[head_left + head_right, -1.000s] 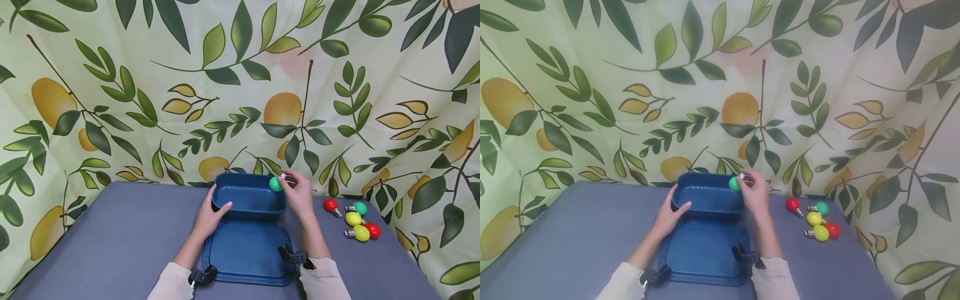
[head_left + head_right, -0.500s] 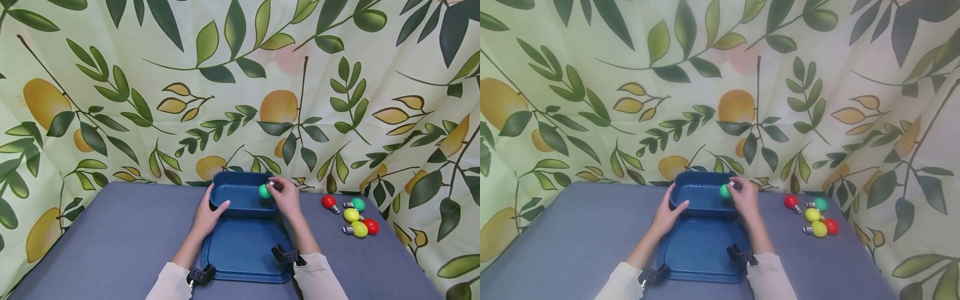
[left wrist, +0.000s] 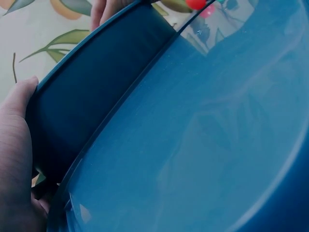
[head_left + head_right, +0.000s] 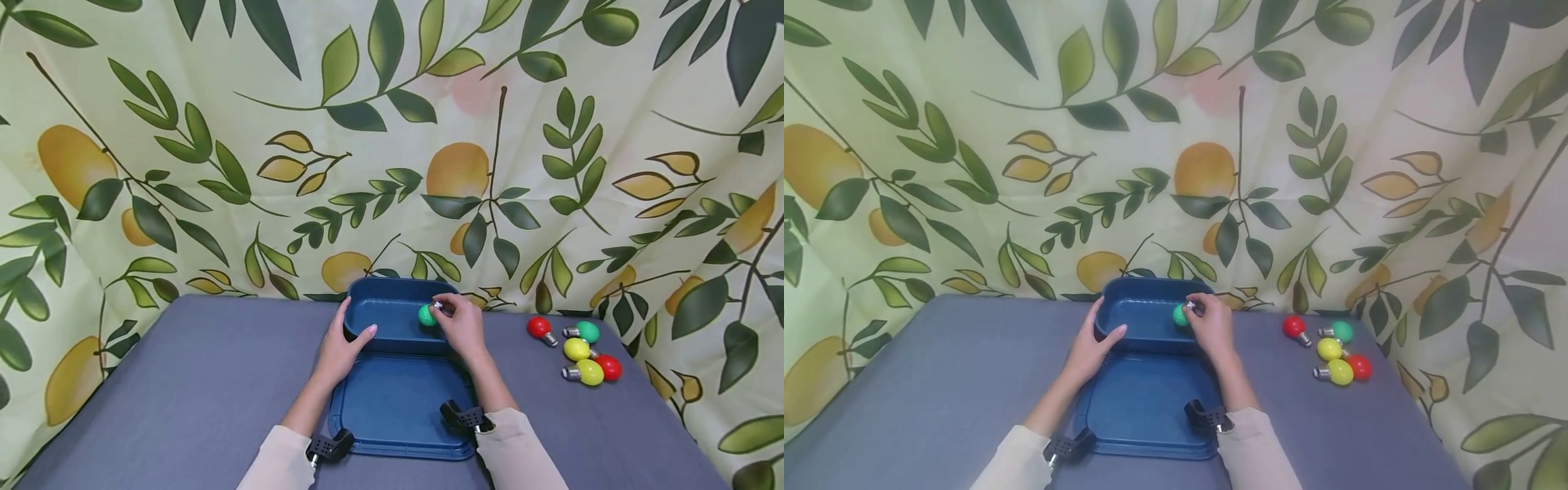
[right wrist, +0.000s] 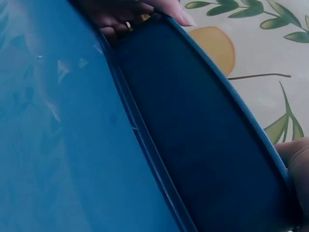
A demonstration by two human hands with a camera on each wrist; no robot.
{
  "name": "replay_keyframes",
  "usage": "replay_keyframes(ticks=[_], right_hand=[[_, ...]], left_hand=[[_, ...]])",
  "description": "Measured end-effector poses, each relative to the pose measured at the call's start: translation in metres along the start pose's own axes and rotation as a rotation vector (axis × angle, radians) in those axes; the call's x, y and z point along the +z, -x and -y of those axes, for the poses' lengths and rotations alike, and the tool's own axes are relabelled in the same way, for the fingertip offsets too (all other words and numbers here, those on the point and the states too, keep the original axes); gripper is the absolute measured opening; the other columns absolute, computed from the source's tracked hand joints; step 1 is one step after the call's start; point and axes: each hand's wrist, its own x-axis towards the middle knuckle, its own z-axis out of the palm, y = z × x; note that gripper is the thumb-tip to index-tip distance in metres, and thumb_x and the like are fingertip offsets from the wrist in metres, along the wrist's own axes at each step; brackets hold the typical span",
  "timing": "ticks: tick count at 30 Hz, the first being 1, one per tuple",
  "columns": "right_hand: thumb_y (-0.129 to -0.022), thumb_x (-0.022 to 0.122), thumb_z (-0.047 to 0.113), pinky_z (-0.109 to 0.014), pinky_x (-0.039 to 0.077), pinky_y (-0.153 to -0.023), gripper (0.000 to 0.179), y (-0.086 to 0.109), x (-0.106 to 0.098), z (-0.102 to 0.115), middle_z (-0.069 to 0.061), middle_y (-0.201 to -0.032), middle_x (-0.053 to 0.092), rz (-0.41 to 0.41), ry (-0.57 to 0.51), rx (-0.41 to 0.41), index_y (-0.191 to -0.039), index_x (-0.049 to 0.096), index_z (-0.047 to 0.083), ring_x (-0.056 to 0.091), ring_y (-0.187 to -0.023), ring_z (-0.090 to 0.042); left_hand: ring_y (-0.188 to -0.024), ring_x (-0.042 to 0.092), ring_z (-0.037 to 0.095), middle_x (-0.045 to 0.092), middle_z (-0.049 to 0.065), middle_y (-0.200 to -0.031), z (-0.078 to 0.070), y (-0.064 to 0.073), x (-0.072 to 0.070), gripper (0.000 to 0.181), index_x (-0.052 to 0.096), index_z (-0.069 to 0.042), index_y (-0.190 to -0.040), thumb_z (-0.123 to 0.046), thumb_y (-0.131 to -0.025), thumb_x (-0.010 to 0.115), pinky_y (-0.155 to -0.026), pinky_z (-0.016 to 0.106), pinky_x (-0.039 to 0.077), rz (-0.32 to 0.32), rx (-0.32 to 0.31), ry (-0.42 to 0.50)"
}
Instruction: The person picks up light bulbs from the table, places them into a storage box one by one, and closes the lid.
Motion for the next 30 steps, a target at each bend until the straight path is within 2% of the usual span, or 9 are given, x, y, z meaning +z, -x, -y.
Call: replay_keyframes(ticks=[7, 16, 30], right_hand=[[-0.089, 0.078, 0.017, -0.048, 0.057, -0.085, 0.023, 0.0008, 0.0025, 0.0006, -0.012, -0.101, 0.079, 0.039, 0.118, -0.019, -0.109, 0.077, 0.007, 0.076, -0.090, -0.028], [-0.092, 0.075, 0.025, -0.047, 0.052, -0.084, 0.024, -0.0031, 0.0039, 0.0010, -0.007, -0.104, 0.079, 0.121, 0.237, 0.006, -0.113, 0.077, 0.013, 0.074, -0.091, -0.025], [-0.091, 0.076, 0.023, -0.047, 0.053, -0.084, 0.024, -0.0011, 0.0018, 0.0034, -0.007, -0.103, 0.079, 0.147, 0.249, 0.011, -0.113, 0.077, 0.012, 0.074, -0.093, -0.026]], left_hand=[[-0.154, 0.027, 0.037, 0.026, 0.006, -0.168, 0.0013, -0.0011, -0.0002, 0.087, 0.023, -0.031, -0.161, -0.052, -0.091, 0.070, -0.119, 0.066, 0.026, 0.002, 0.009, 0.006], [-0.154, 0.027, 0.036, 0.026, 0.006, -0.169, 0.0008, -0.0016, -0.0021, 0.086, 0.023, -0.033, -0.161, -0.052, -0.091, 0.070, -0.120, 0.066, 0.026, -0.007, 0.011, 0.009], [-0.155, 0.026, 0.036, 0.025, 0.006, -0.169, -0.0019, 0.0003, -0.0002, 0.086, 0.023, -0.032, -0.161, -0.051, -0.092, 0.070, -0.120, 0.066, 0.025, 0.002, -0.009, 0.004]])
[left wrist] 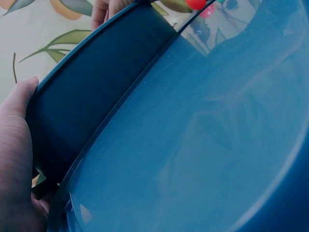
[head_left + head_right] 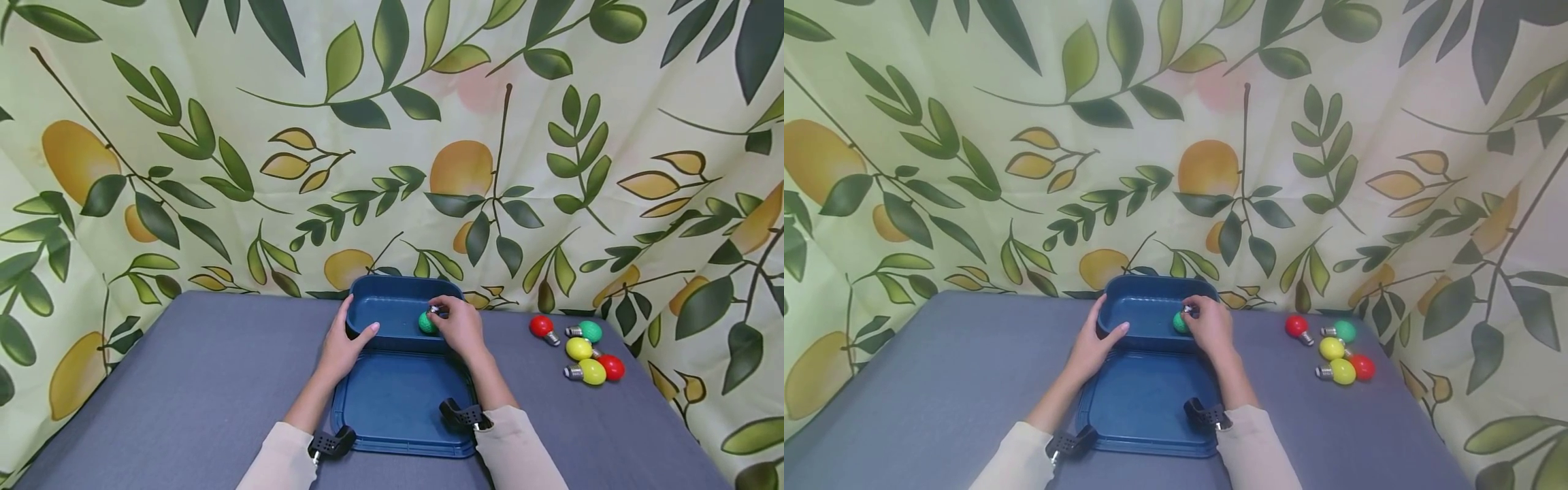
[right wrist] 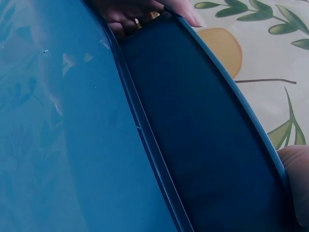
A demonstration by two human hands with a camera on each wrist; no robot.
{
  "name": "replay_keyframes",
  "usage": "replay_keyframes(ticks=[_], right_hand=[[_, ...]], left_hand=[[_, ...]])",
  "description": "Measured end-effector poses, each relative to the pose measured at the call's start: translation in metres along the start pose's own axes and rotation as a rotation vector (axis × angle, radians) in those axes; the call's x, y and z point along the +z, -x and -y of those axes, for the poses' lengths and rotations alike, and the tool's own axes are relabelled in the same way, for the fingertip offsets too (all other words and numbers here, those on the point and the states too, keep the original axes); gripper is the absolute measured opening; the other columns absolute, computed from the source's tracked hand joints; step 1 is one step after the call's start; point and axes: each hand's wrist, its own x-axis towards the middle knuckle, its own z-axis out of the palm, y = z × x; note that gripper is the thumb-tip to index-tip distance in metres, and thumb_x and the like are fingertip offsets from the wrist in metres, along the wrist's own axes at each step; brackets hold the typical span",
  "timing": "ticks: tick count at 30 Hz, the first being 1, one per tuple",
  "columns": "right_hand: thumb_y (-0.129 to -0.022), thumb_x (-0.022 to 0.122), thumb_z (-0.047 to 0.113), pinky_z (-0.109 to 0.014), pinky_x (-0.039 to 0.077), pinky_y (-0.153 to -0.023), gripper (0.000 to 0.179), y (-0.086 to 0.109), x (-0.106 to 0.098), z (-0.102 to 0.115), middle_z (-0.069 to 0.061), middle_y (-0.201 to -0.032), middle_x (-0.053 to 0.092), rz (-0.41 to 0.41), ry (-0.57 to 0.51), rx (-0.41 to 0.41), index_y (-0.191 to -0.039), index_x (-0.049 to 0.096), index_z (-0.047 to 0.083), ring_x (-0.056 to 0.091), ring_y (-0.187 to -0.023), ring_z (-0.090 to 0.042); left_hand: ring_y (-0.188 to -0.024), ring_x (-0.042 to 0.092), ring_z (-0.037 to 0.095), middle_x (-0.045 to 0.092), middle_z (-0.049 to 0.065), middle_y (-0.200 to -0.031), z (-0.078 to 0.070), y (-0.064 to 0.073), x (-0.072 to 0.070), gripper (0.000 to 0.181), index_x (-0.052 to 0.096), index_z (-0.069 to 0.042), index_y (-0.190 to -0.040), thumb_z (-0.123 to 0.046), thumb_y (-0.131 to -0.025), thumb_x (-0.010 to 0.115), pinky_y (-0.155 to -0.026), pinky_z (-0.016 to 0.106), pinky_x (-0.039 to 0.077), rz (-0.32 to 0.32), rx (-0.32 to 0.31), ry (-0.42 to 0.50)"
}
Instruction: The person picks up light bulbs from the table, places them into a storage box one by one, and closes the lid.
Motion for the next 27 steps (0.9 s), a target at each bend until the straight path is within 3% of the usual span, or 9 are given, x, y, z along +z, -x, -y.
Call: replay_keyframes(ticks=[10, 20, 27], right_hand=[[-0.091, 0.076, 0.022, -0.048, 0.054, -0.086, 0.023, 0.002, -0.002, -0.001, -0.008, -0.106, 0.078, -0.014, -0.043, -0.003, -0.112, 0.077, 0.011, 0.074, -0.094, -0.027], [-0.093, 0.074, 0.019, -0.047, 0.060, -0.086, 0.027, 0.005, -0.011, -0.001, -0.016, -0.117, 0.073, 0.022, -0.134, -0.022, -0.116, 0.074, 0.005, 0.073, -0.099, -0.032], [-0.092, 0.074, 0.017, -0.048, 0.058, -0.086, 0.027, 0.005, -0.023, 0.001, -0.017, -0.115, 0.072, 0.015, -0.118, -0.044, -0.116, 0.074, 0.004, 0.070, -0.102, -0.032]], left_hand=[[-0.155, 0.027, 0.036, 0.026, 0.006, -0.169, 0.000, 0.000, 0.000, 0.086, 0.024, -0.032, -0.161, -0.051, -0.092, 0.070, -0.120, 0.066, 0.025, -0.004, 0.007, -0.002], [-0.155, 0.027, 0.036, 0.025, 0.005, -0.169, 0.000, 0.001, 0.000, 0.086, 0.023, -0.033, -0.161, -0.053, -0.091, 0.070, -0.120, 0.066, 0.025, -0.004, 0.002, -0.005], [-0.155, 0.026, 0.036, 0.025, 0.006, -0.169, 0.000, 0.001, -0.001, 0.087, 0.024, -0.031, -0.162, -0.053, -0.091, 0.070, -0.119, 0.067, 0.025, -0.001, 0.003, 0.001]])
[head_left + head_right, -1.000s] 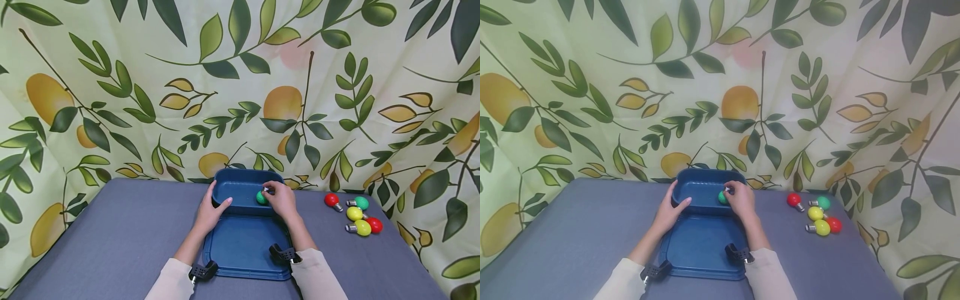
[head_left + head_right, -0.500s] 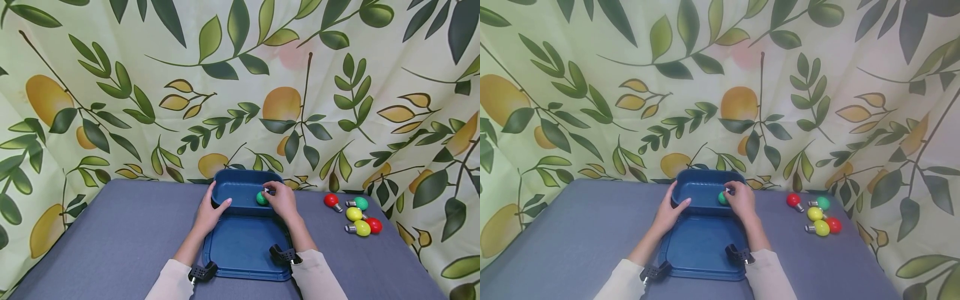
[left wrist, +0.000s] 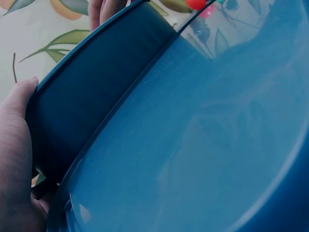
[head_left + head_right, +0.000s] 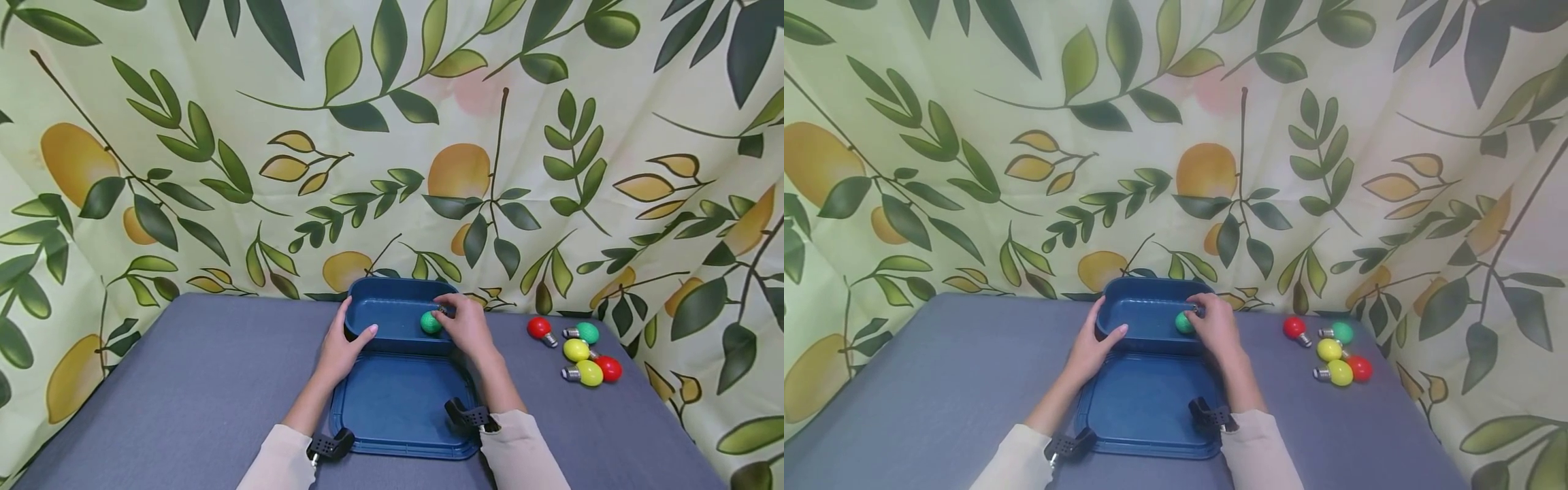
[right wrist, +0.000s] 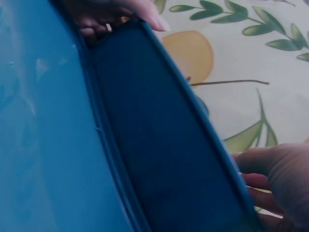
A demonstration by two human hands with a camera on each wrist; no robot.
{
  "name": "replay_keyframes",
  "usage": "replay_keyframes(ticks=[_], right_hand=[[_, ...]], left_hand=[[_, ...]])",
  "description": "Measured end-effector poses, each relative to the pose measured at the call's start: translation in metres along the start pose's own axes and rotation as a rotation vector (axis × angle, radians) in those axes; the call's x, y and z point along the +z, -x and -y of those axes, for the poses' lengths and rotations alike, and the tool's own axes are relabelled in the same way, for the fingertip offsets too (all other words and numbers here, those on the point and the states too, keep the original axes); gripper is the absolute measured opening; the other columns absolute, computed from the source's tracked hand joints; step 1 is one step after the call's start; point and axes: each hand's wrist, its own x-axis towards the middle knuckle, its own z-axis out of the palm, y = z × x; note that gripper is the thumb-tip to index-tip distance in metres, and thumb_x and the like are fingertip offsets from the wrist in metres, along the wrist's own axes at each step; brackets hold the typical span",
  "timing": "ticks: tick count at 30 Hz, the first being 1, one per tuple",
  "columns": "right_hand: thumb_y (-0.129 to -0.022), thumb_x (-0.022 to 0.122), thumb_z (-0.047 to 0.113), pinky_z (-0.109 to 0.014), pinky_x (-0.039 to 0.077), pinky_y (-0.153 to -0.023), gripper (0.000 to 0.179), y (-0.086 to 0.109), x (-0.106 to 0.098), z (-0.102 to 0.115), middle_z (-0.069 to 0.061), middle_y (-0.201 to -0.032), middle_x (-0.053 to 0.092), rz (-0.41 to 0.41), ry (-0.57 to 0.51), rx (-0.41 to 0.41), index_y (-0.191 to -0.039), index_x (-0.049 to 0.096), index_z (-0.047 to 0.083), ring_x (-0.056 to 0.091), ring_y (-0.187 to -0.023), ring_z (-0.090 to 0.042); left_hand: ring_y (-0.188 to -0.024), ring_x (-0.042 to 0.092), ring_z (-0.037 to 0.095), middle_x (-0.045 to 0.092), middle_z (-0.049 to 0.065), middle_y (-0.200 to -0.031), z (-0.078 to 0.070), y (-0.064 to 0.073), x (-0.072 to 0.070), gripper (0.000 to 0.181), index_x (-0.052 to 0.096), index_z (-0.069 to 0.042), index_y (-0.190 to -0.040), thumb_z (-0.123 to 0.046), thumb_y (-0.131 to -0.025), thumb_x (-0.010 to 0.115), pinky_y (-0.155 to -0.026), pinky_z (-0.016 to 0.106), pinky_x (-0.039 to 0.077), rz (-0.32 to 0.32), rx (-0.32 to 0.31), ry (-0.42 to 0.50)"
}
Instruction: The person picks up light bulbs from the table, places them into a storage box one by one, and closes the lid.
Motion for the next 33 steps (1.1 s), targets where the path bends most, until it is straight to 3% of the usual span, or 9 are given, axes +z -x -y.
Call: replay_keyframes(ticks=[14, 24, 33], right_hand=[[-0.090, 0.077, 0.016, -0.052, 0.058, -0.091, 0.030, 0.020, -0.056, 0.017, -0.017, -0.119, 0.072, -0.066, 0.072, -0.069, -0.118, 0.073, 0.005, 0.069, -0.110, -0.035], [-0.085, 0.082, 0.014, -0.052, 0.060, -0.085, 0.027, 0.055, -0.102, 0.003, -0.014, -0.114, 0.074, -0.136, 0.234, -0.145, -0.110, 0.075, 0.006, 0.071, -0.104, -0.033], [-0.079, 0.086, 0.009, -0.049, 0.058, -0.076, 0.027, 0.090, -0.125, -0.013, -0.012, -0.112, 0.075, -0.237, 0.336, -0.220, -0.105, 0.077, 0.006, 0.071, -0.101, -0.030]], left_hand=[[-0.155, 0.026, 0.037, 0.025, 0.006, -0.169, 0.003, -0.001, 0.002, 0.088, 0.024, -0.031, -0.162, -0.054, -0.091, 0.070, -0.119, 0.067, 0.025, 0.004, 0.009, 0.015], [-0.155, 0.026, 0.034, 0.025, 0.003, -0.169, 0.005, -0.003, 0.000, 0.087, 0.022, -0.036, -0.160, -0.055, -0.091, 0.070, -0.121, 0.065, 0.024, 0.018, -0.004, 0.027], [-0.155, 0.024, 0.037, 0.023, 0.006, -0.169, 0.003, -0.003, -0.001, 0.088, 0.021, -0.033, -0.162, -0.054, -0.091, 0.070, -0.120, 0.067, 0.023, 0.028, -0.003, 0.031]])
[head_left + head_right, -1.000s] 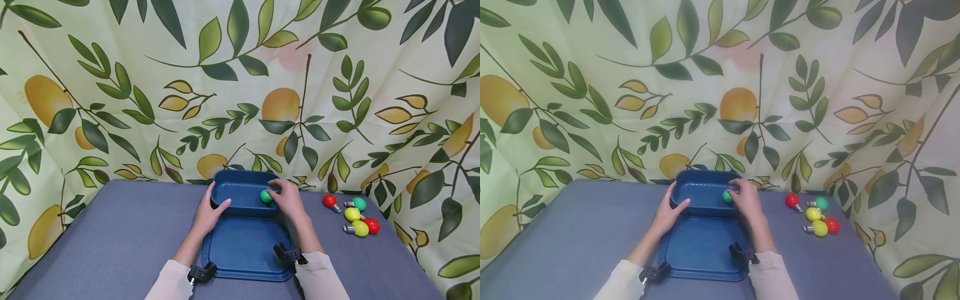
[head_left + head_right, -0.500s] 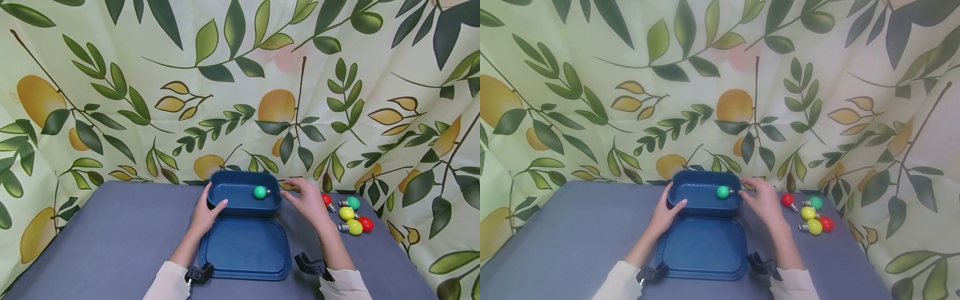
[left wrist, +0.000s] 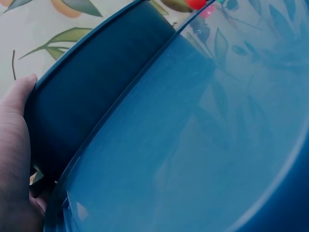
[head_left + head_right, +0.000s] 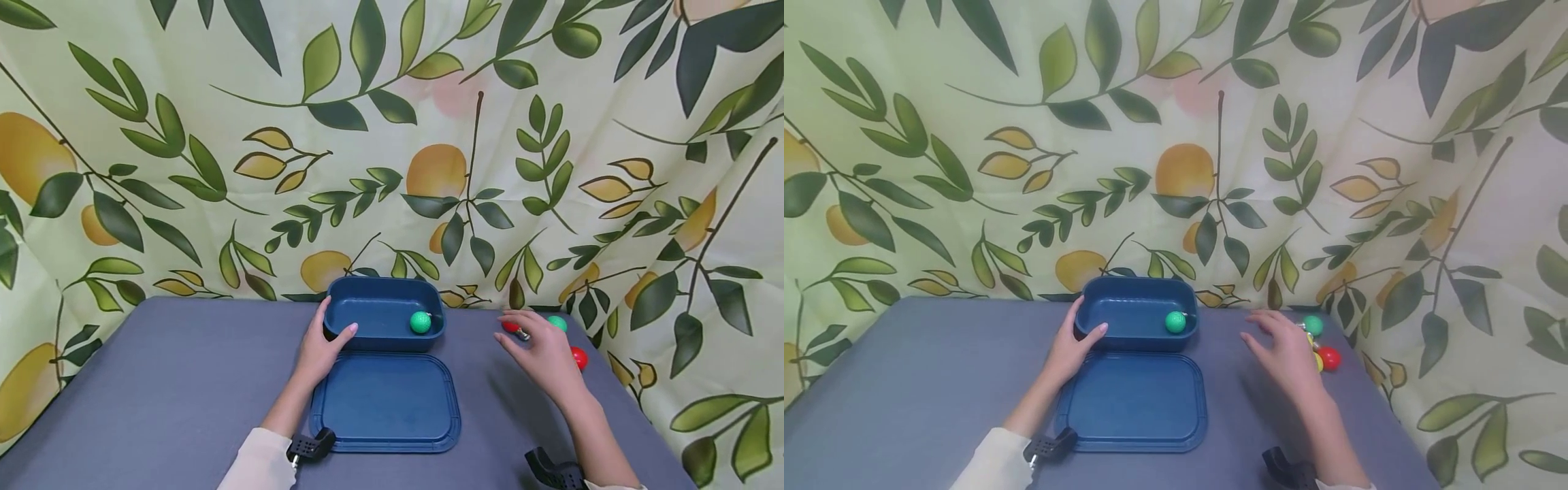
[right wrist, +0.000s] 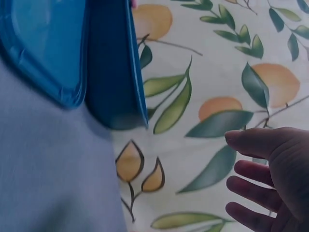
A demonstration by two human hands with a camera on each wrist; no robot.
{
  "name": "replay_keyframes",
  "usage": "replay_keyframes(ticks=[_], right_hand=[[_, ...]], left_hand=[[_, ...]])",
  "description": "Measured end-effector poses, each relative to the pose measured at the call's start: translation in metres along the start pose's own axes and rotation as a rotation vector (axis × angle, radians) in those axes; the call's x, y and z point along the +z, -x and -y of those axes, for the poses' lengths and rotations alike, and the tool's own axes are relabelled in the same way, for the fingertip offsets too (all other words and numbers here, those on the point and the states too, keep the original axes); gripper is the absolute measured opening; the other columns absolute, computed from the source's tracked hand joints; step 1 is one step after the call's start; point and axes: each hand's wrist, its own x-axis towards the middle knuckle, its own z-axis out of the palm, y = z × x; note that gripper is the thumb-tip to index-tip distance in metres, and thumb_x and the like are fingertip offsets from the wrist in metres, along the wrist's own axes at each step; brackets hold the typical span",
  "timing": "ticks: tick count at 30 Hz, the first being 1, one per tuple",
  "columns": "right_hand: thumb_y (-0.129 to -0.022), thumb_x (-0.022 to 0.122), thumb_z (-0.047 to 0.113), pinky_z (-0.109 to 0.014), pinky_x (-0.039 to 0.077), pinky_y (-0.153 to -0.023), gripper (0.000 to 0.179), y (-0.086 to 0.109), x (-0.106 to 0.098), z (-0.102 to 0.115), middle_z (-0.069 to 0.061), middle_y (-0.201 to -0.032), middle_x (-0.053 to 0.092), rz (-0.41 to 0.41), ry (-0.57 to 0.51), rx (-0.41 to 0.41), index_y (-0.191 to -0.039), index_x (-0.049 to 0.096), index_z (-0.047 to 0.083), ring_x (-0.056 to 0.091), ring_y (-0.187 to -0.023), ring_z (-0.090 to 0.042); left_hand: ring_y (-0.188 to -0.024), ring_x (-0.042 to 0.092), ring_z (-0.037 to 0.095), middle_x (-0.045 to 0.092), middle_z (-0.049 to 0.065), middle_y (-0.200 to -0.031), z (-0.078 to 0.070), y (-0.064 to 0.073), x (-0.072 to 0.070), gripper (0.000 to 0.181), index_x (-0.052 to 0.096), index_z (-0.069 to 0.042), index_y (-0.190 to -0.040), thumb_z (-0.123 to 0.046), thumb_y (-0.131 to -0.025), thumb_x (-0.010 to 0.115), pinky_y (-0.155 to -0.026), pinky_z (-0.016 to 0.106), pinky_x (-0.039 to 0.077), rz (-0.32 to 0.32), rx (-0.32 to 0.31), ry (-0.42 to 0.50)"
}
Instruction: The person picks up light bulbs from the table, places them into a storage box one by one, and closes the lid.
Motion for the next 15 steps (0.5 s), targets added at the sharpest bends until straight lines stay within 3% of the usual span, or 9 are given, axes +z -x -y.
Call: replay_keyframes(ticks=[6, 10, 15], right_hand=[[-0.078, 0.086, 0.010, -0.051, 0.055, -0.081, 0.029, 0.015, -0.010, -0.019, -0.012, -0.111, 0.075, 0.002, 0.050, 0.027, -0.105, 0.077, 0.008, 0.070, -0.104, -0.033], [-0.077, 0.086, 0.010, -0.034, 0.053, -0.081, 0.030, 0.025, -0.012, -0.035, -0.013, -0.110, 0.075, -0.016, 0.059, 0.077, -0.106, 0.077, 0.007, 0.070, -0.103, -0.033], [-0.075, 0.087, 0.010, -0.037, 0.054, -0.075, 0.033, 0.032, -0.011, -0.057, -0.015, -0.108, 0.075, -0.018, 0.086, 0.094, -0.105, 0.077, 0.005, 0.071, -0.098, -0.037]], left_hand=[[-0.156, 0.023, 0.036, 0.023, 0.006, -0.170, 0.002, 0.000, 0.000, 0.088, 0.020, -0.033, -0.162, -0.056, -0.092, 0.068, -0.121, 0.066, 0.023, 0.003, -0.003, -0.003], [-0.156, 0.023, 0.036, 0.022, 0.006, -0.170, 0.003, 0.001, -0.001, 0.087, 0.019, -0.033, -0.162, -0.054, -0.092, 0.068, -0.121, 0.066, 0.023, 0.007, -0.010, -0.013], [-0.156, 0.022, 0.036, 0.021, 0.006, -0.170, 0.002, 0.001, -0.001, 0.088, 0.019, -0.032, -0.162, -0.055, -0.093, 0.067, -0.121, 0.065, 0.022, 0.012, -0.002, -0.032]])
